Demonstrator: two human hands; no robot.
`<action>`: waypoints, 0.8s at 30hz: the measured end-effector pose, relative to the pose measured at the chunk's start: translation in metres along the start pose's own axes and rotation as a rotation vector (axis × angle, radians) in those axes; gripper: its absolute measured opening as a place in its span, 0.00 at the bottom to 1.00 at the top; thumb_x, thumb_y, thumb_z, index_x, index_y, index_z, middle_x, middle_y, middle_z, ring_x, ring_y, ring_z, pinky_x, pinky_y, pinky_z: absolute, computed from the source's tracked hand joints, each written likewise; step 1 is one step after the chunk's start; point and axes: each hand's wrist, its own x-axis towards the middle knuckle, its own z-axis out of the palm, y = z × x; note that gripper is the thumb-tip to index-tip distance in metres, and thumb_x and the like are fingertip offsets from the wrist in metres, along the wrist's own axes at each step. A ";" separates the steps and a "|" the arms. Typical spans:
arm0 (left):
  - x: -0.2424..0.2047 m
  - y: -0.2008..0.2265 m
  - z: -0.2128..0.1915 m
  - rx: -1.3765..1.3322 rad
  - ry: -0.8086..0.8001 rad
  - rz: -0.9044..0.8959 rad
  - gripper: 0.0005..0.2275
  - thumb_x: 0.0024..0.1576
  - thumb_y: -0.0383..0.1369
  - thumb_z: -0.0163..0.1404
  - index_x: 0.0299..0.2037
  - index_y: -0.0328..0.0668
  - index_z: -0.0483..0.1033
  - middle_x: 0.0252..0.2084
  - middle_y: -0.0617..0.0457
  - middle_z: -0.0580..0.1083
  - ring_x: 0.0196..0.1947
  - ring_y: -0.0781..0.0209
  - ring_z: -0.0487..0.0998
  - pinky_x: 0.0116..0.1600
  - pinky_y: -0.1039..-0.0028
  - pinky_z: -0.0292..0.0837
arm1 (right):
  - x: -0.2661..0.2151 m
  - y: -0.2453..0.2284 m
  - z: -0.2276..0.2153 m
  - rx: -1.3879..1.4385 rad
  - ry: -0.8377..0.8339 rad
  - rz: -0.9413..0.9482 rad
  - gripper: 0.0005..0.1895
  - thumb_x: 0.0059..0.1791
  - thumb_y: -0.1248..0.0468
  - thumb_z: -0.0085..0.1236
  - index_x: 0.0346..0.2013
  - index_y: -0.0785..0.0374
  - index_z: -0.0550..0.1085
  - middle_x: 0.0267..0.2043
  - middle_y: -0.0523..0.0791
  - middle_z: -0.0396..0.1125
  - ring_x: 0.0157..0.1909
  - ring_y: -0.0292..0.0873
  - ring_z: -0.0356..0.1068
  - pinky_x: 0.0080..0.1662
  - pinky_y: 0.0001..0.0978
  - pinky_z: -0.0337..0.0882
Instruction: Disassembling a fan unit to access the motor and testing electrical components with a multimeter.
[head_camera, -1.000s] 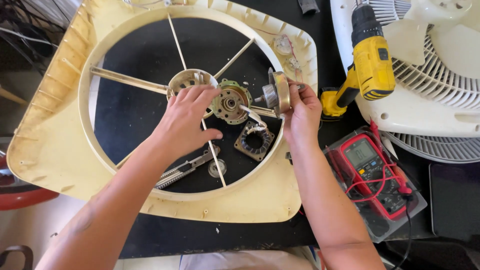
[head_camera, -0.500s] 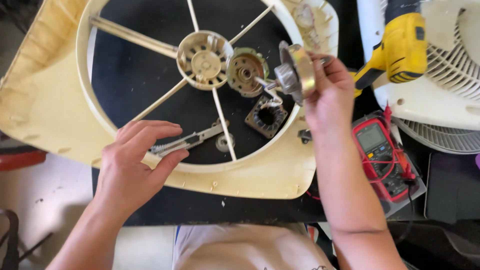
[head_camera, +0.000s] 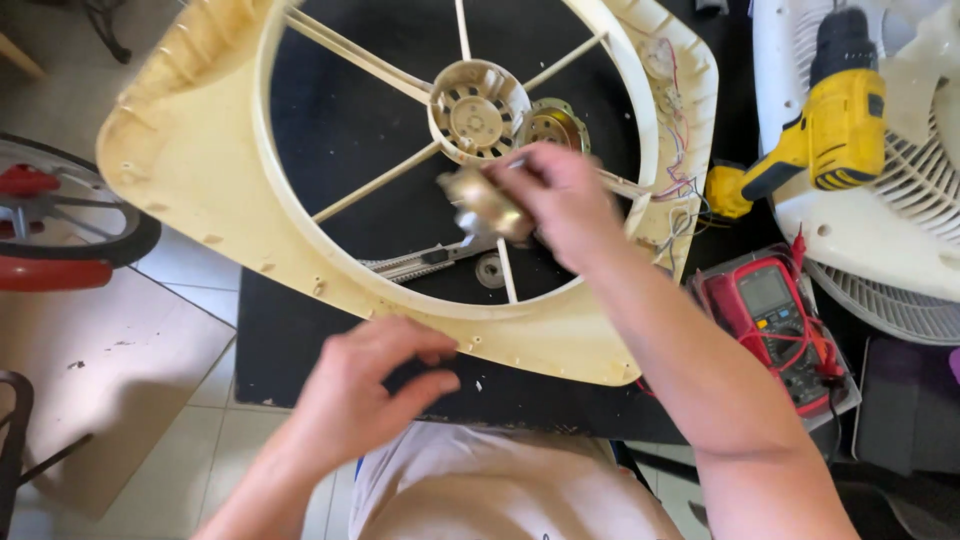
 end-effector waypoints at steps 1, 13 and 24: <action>-0.006 0.000 0.002 0.007 0.011 0.007 0.10 0.54 0.33 0.65 0.44 0.44 0.83 0.35 0.56 0.81 0.38 0.61 0.83 0.48 0.72 0.78 | 0.003 -0.001 0.014 -0.003 -0.002 -0.014 0.09 0.53 0.58 0.58 0.45 0.56 0.80 0.46 0.45 0.79 0.46 0.43 0.78 0.50 0.35 0.79; -0.050 -0.002 -0.012 -0.135 0.016 -0.122 0.10 0.56 0.34 0.65 0.46 0.49 0.83 0.39 0.59 0.82 0.36 0.70 0.84 0.33 0.76 0.76 | 0.101 0.094 0.099 -0.268 0.014 -0.221 0.17 0.53 0.56 0.61 0.23 0.59 0.72 0.21 0.44 0.64 0.26 0.39 0.62 0.34 0.39 0.61; -0.040 0.003 -0.016 -0.274 -0.082 -0.264 0.10 0.58 0.33 0.63 0.48 0.44 0.82 0.40 0.55 0.82 0.39 0.65 0.84 0.48 0.75 0.77 | 0.035 0.018 0.098 -0.317 -0.050 0.081 0.09 0.55 0.59 0.58 0.42 0.61 0.81 0.37 0.47 0.77 0.38 0.42 0.73 0.42 0.35 0.68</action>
